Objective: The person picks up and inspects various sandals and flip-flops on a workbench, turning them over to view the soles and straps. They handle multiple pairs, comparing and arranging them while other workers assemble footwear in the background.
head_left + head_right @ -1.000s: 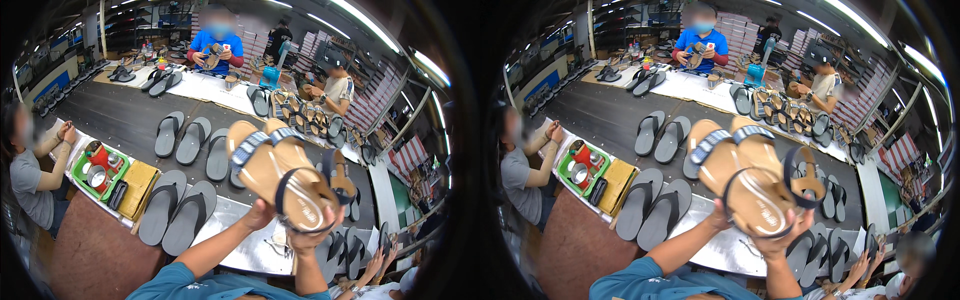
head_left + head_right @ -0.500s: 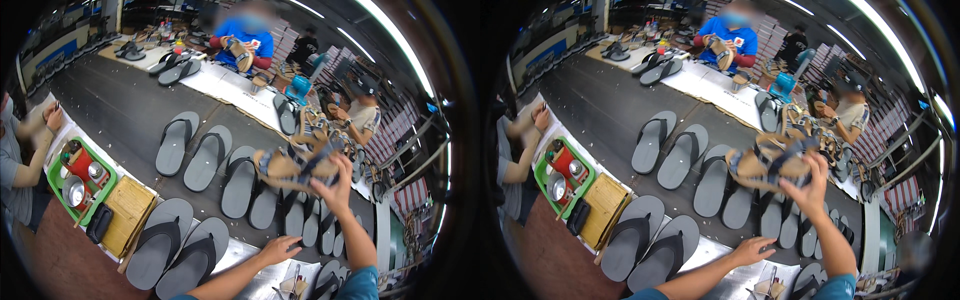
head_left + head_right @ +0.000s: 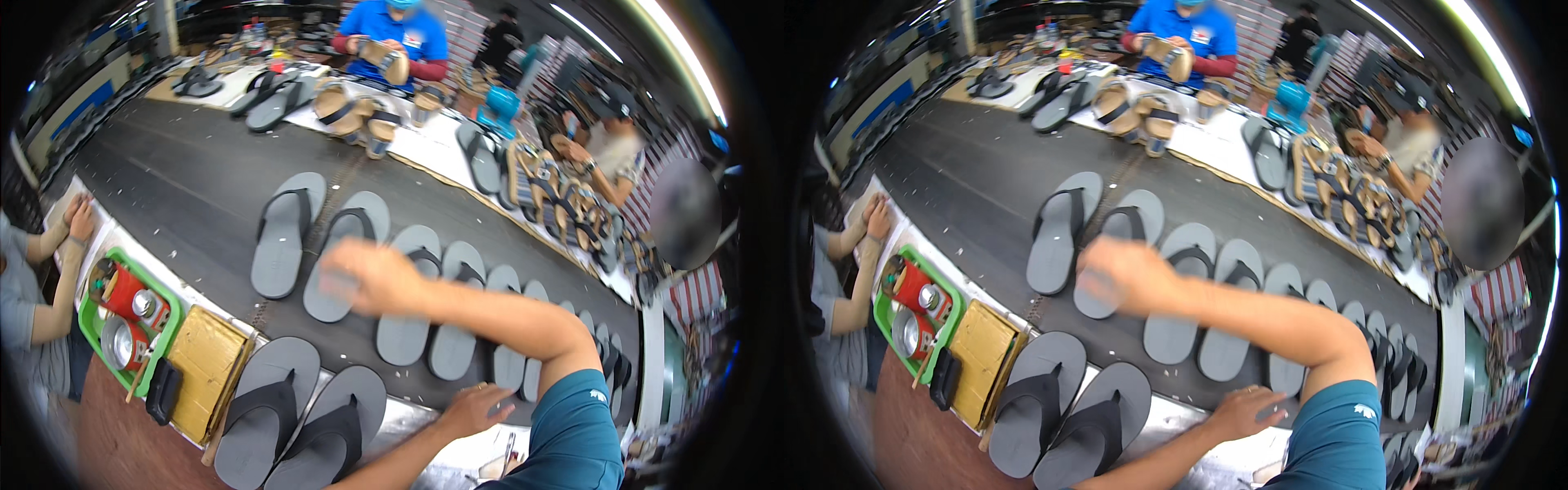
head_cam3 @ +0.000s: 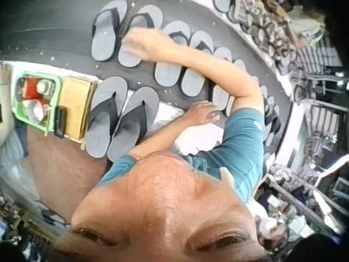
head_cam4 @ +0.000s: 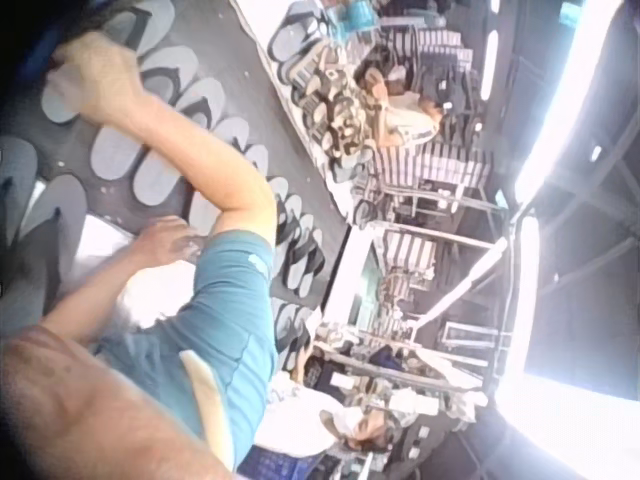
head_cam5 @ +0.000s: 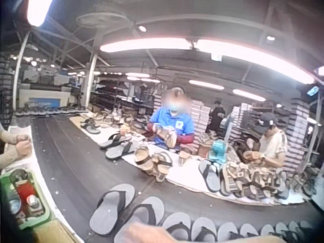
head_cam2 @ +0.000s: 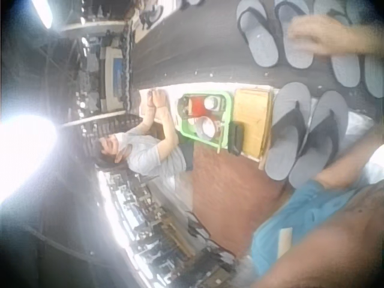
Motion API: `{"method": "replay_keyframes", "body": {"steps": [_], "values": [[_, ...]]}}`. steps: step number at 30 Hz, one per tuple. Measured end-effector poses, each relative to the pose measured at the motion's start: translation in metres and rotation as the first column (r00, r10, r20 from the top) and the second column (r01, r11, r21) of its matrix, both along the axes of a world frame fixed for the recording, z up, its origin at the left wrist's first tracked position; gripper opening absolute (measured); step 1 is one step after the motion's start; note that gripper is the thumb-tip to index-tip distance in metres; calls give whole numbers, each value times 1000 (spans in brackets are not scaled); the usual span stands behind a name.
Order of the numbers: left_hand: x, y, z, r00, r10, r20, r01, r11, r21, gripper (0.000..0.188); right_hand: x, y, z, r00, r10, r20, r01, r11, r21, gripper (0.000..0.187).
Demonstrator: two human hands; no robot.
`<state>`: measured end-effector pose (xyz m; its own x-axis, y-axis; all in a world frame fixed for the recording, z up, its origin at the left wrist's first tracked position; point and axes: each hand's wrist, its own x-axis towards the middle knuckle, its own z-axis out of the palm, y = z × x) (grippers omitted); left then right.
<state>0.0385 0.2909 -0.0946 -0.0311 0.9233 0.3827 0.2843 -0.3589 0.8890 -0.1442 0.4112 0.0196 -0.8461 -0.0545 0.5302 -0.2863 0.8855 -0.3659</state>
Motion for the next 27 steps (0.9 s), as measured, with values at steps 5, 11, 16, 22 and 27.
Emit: {"method": "replay_keyframes", "body": {"steps": [5, 11, 16, 22, 27], "values": [[39, 14, -139, 997, 76, -32, -76, 997, 8, 38, 172, -42, 3, 998, -34, 52, 22, 976, 217, 21], [17, 20, 2, 983, 95, 157, -87, 994, -60, 26, 445, 40, 3, 292, -938, 186, 934, 322, 155, 29], [24, 17, -3, 986, 65, 155, -47, 992, -118, 28, 672, 61, -3, -527, -791, 311, 824, -386, 415, 40], [21, 12, -6, 990, 126, 67, -117, 986, -116, 29, 746, 113, -76, -717, -633, 291, 693, -689, 211, 50], [16, 4, 3, 979, 201, 22, -199, 977, -74, 30, 727, 146, -72, -666, -707, 240, 741, -587, 326, 34]]}}
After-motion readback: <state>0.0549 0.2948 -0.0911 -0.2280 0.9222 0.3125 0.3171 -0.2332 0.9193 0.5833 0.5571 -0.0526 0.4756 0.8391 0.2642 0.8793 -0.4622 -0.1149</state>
